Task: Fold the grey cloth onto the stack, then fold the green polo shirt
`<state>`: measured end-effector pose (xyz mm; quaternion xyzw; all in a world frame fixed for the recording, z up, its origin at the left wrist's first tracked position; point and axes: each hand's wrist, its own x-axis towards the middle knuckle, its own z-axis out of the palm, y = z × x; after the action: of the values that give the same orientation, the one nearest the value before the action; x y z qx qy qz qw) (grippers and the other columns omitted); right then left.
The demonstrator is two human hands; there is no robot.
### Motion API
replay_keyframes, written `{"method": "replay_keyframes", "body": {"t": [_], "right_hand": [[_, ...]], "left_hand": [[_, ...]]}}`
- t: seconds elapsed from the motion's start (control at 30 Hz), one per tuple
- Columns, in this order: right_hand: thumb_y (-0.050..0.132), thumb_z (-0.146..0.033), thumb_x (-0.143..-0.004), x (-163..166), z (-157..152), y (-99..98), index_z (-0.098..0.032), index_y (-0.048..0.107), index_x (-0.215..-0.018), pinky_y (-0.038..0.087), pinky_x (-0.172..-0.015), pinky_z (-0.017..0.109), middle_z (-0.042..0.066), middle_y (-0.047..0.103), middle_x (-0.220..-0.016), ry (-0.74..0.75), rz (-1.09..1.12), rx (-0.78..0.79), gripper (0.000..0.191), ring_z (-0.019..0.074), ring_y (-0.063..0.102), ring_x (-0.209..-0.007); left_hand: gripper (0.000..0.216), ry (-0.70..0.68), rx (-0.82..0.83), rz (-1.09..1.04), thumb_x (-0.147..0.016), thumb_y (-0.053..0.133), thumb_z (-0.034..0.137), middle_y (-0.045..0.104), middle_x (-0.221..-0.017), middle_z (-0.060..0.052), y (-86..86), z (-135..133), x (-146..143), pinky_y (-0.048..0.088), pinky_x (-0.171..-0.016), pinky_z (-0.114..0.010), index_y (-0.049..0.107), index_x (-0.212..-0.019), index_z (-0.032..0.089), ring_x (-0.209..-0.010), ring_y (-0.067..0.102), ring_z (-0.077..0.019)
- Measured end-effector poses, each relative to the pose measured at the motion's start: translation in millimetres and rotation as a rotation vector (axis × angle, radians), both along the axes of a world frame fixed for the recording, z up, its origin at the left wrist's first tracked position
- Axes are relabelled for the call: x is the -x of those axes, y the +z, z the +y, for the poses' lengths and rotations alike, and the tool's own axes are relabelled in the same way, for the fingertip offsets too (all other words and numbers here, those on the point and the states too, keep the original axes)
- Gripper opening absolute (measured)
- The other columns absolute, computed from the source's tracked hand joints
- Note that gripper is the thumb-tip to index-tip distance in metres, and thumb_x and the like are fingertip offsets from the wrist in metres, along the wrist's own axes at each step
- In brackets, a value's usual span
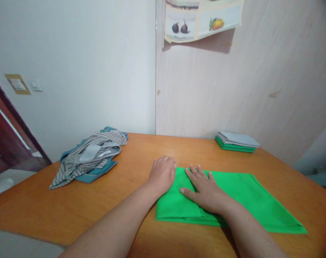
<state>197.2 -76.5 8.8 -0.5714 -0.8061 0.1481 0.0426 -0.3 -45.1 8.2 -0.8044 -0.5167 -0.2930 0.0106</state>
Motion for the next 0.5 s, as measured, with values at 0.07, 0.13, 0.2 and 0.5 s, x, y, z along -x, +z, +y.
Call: {"method": "replay_keyframes", "body": {"t": [0.07, 0.13, 0.2, 0.5], "right_hand": [[0.037, -0.079, -0.085, -0.1, -0.4, 0.5, -0.021, 0.019, -0.157, 0.000, -0.116, 0.065, 0.009, 0.009, -0.164, 0.009, 0.009, 0.004, 0.094, 0.0341, -0.004, -0.150], [0.039, -0.078, -0.086, -0.5, -0.5, 0.8, -0.024, 0.018, -0.157, -0.001, -0.116, 0.066, 0.008, 0.009, -0.165, 0.016, 0.018, 0.017, 0.092, 0.0345, -0.004, -0.150], [0.041, -0.077, -0.085, -1.2, -0.5, 0.5, -0.026, 0.017, -0.158, -0.001, -0.115, 0.066, 0.008, 0.008, -0.165, 0.014, 0.021, 0.030, 0.092, 0.0353, -0.004, -0.150], [0.050, -0.077, -0.081, -9.9, 2.0, 1.1, -0.031, 0.020, -0.157, 0.000, -0.116, 0.066, 0.008, 0.008, -0.165, 0.009, 0.044, 0.041, 0.093, 0.0354, -0.001, -0.150]], "left_hand": [[0.031, -0.157, -0.005, -0.006, -0.102, 0.036, 0.031, 0.066, -0.117, -0.009, 0.8, -4.6, -6.2, 0.044, -0.098, -0.038, 0.061, -0.117, 0.021, -0.112, 0.058, -0.0232], [0.037, -0.263, 0.037, 0.026, -0.103, 0.034, 0.037, 0.062, -0.131, -0.010, -3.0, -6.8, -11.1, 0.040, -0.106, -0.039, 0.057, -0.127, 0.021, -0.124, 0.054, -0.0231], [0.044, -0.289, 0.101, 0.080, -0.103, 0.034, 0.043, 0.055, -0.143, -0.011, -9.3, -7.1, -13.8, 0.035, -0.112, -0.043, 0.053, -0.135, 0.020, -0.134, 0.047, -0.0244], [0.063, -0.249, 0.253, 0.181, -0.101, 0.028, 0.057, 0.038, -0.156, -0.013, -13.4, -9.2, -12.3, 0.022, -0.119, -0.048, 0.043, -0.147, 0.017, -0.146, 0.030, -0.0268]]}}
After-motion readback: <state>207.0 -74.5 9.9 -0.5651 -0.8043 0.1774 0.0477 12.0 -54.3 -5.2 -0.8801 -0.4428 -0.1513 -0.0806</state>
